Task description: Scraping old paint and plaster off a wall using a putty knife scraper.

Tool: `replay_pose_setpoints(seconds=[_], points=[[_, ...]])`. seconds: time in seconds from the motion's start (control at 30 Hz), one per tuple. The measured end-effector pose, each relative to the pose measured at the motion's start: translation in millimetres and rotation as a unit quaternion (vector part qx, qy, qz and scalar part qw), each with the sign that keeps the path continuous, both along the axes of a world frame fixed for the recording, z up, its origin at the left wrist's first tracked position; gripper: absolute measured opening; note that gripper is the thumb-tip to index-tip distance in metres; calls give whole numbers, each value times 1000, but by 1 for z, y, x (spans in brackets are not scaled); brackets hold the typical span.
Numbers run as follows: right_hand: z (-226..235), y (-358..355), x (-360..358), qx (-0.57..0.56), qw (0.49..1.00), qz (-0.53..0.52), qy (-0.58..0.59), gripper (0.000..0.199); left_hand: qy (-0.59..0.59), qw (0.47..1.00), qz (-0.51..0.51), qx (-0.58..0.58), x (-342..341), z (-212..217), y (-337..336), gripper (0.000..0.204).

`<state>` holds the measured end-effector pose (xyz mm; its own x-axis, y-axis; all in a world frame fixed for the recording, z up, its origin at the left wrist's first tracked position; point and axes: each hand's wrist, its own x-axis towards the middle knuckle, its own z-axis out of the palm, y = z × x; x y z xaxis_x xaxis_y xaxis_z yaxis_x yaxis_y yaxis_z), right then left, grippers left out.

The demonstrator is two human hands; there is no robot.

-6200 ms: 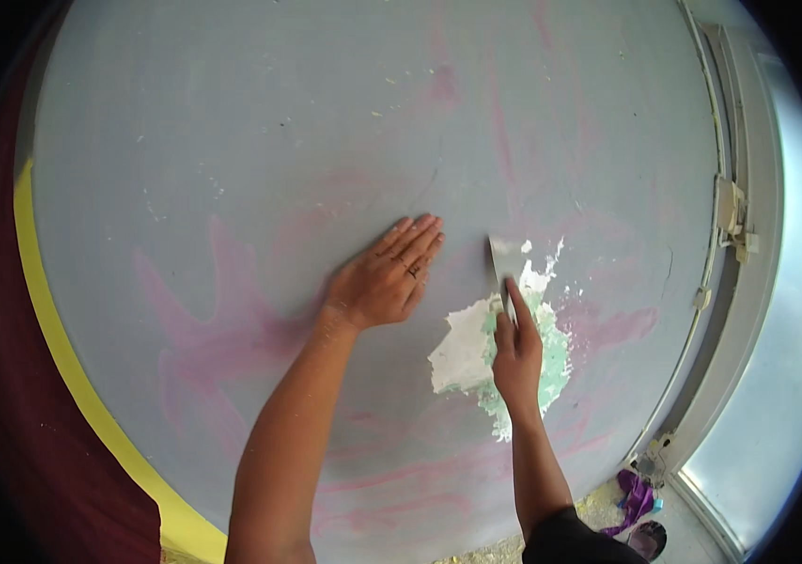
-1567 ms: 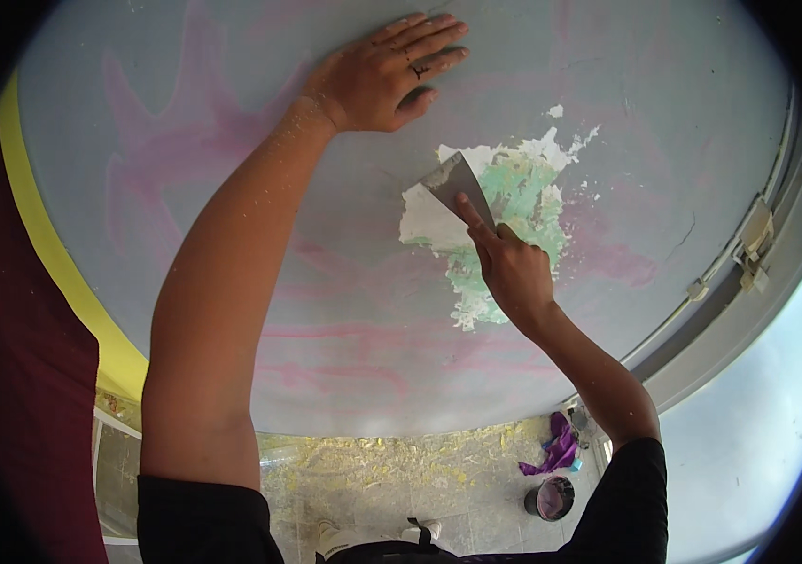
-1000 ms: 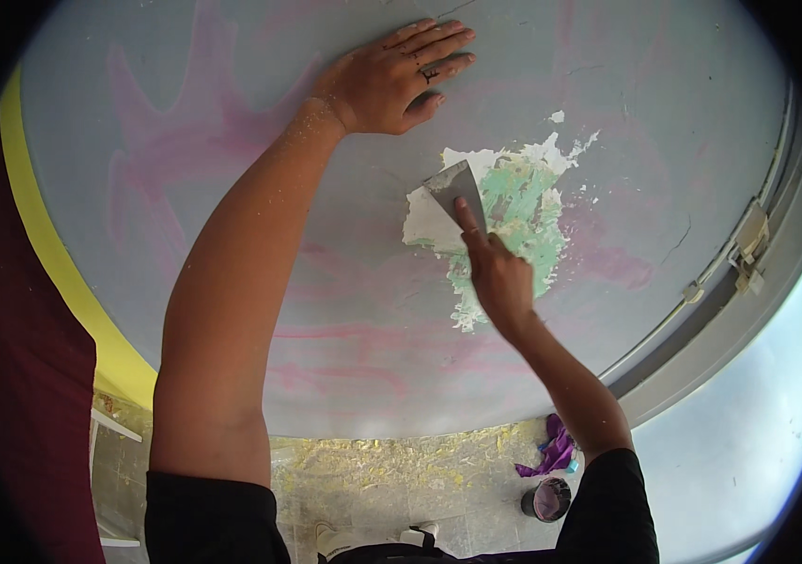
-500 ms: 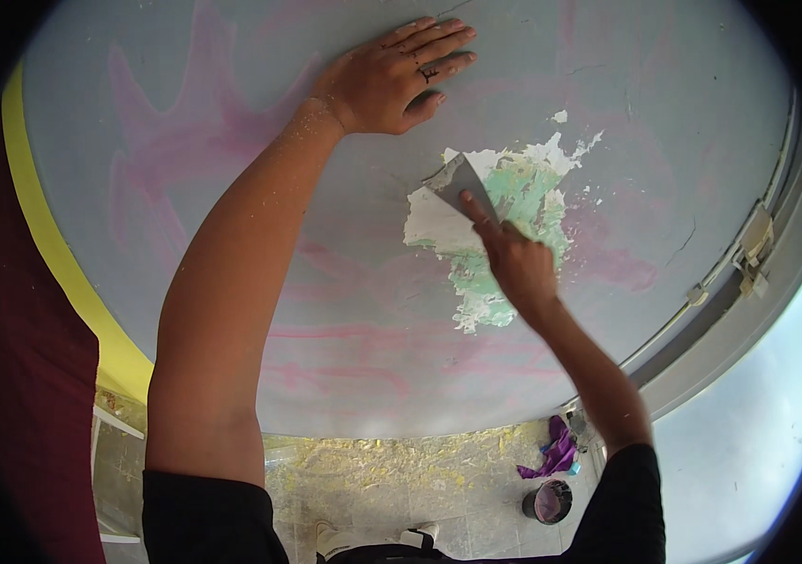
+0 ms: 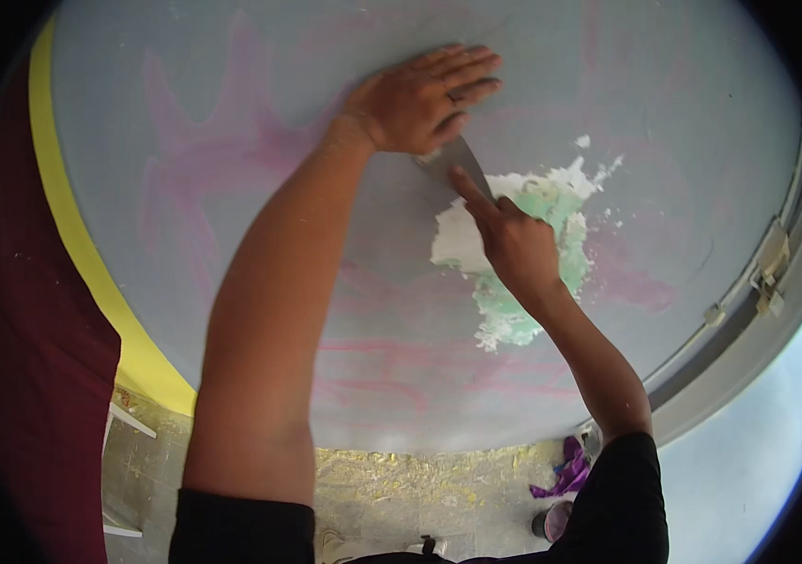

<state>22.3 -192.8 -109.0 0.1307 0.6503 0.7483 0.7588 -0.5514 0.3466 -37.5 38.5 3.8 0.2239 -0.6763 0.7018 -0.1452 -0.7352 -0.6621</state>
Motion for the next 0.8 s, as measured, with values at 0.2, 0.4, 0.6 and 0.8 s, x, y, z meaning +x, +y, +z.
replay_pose_setpoints(seconds=[0.2, 0.4, 0.6, 0.8], points=[[-31, -51, 0, 12, 990, 56, 132, 52, 5, 1000, -7, -3, 2, 6, -1, 56], [-62, -90, -9, 4, 966, 67, 251, 58, 7, 1000, 15, 1, -1, 4, 4, 55], [-134, -143, -36, 239, 743, 109, 616, 61, 7, 999, 49, -18, -11, 0, -10, 52], [-241, -181, -56, 470, 472, 37, 745, 59, -2, 999, 44, -10, -7, 9, -32, 53]])
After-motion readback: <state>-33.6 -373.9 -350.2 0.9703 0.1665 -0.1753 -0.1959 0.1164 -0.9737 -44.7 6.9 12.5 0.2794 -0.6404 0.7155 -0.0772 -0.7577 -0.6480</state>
